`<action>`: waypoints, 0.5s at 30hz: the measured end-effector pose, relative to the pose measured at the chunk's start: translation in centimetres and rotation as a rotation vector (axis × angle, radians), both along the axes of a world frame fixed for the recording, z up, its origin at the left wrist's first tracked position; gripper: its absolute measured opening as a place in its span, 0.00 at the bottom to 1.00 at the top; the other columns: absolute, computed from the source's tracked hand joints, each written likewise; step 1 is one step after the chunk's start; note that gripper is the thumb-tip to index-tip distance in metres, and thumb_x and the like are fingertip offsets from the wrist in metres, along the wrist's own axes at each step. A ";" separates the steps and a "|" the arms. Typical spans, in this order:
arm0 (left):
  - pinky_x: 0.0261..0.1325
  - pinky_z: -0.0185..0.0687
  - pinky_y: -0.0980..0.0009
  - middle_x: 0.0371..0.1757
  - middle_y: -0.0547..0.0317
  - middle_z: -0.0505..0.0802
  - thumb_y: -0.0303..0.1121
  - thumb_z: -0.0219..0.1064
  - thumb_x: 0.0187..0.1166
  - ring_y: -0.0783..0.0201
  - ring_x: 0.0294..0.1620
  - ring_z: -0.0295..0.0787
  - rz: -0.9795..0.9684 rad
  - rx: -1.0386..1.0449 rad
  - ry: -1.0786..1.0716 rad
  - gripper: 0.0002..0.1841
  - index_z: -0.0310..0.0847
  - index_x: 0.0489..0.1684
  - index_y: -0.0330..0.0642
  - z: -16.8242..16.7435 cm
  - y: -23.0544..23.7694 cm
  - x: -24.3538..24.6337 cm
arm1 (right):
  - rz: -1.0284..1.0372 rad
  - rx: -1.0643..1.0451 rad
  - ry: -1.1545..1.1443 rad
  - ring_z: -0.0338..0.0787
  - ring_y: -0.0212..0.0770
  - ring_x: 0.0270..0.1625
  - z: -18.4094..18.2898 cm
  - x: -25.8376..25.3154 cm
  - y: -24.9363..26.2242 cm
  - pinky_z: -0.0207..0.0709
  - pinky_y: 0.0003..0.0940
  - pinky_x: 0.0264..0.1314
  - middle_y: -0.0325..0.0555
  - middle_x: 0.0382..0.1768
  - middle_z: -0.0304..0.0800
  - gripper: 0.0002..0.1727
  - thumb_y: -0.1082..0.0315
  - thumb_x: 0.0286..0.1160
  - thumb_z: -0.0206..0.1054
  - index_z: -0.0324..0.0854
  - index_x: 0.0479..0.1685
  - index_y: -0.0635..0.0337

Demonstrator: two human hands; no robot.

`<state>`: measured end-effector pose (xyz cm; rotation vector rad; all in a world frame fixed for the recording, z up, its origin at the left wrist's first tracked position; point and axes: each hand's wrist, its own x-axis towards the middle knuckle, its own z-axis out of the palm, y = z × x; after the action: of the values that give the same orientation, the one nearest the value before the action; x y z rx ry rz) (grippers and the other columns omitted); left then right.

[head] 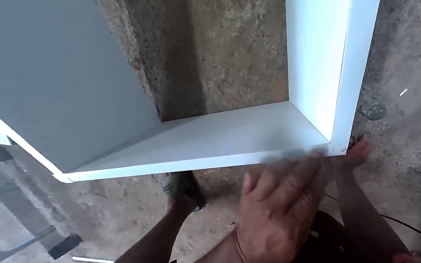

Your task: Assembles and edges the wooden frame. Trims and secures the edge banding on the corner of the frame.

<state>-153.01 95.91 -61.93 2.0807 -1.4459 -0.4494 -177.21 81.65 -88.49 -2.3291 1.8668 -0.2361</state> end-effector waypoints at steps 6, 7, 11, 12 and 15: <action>0.34 0.79 0.66 0.71 0.61 0.91 0.43 0.57 0.88 0.63 0.37 0.89 -0.404 0.099 0.211 0.17 0.88 0.66 0.54 -0.7 -1.1 -1.8 | -0.055 0.087 -0.004 0.82 0.71 0.72 0.2 0.3 0.1 0.71 0.62 0.77 0.74 0.67 0.82 0.31 0.55 0.88 0.47 0.72 0.74 0.75; 0.34 0.82 0.66 0.60 0.63 0.95 0.42 0.59 0.88 0.63 0.37 0.91 -0.406 0.118 0.290 0.15 0.92 0.56 0.52 -1.3 -1.0 -2.2 | -0.058 0.089 0.002 0.83 0.71 0.70 0.2 0.3 0.0 0.72 0.63 0.75 0.74 0.65 0.82 0.31 0.54 0.89 0.45 0.72 0.73 0.74; 0.42 0.88 0.68 0.39 0.63 0.94 0.41 0.63 0.87 0.71 0.37 0.89 -0.090 0.299 0.838 0.14 0.92 0.44 0.43 -4.5 -0.3 -2.6 | -0.022 0.008 -0.045 0.85 0.70 0.67 -0.4 -0.2 0.1 0.76 0.65 0.70 0.72 0.61 0.85 0.29 0.53 0.91 0.46 0.74 0.73 0.70; 0.37 0.87 0.72 0.37 0.64 0.93 0.41 0.64 0.86 0.74 0.32 0.87 0.032 0.268 0.885 0.14 0.92 0.45 0.42 -5.0 -0.2 -2.5 | -0.017 -0.001 -0.062 0.85 0.69 0.66 -0.4 -0.2 0.1 0.76 0.65 0.69 0.71 0.61 0.85 0.29 0.54 0.91 0.47 0.74 0.73 0.70; 0.41 0.88 0.73 0.42 0.68 0.95 0.40 0.66 0.85 0.75 0.40 0.89 0.052 0.071 0.481 0.11 0.94 0.44 0.48 -4.3 -0.3 -2.5 | -0.039 0.046 -0.064 0.85 0.68 0.66 0.1 -0.2 -0.2 0.77 0.64 0.68 0.69 0.62 0.85 0.28 0.54 0.90 0.47 0.75 0.72 0.68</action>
<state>-155.47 95.57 -66.22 1.8837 -1.1004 -0.9182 -177.38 81.50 -88.41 -2.2300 1.8689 -0.2655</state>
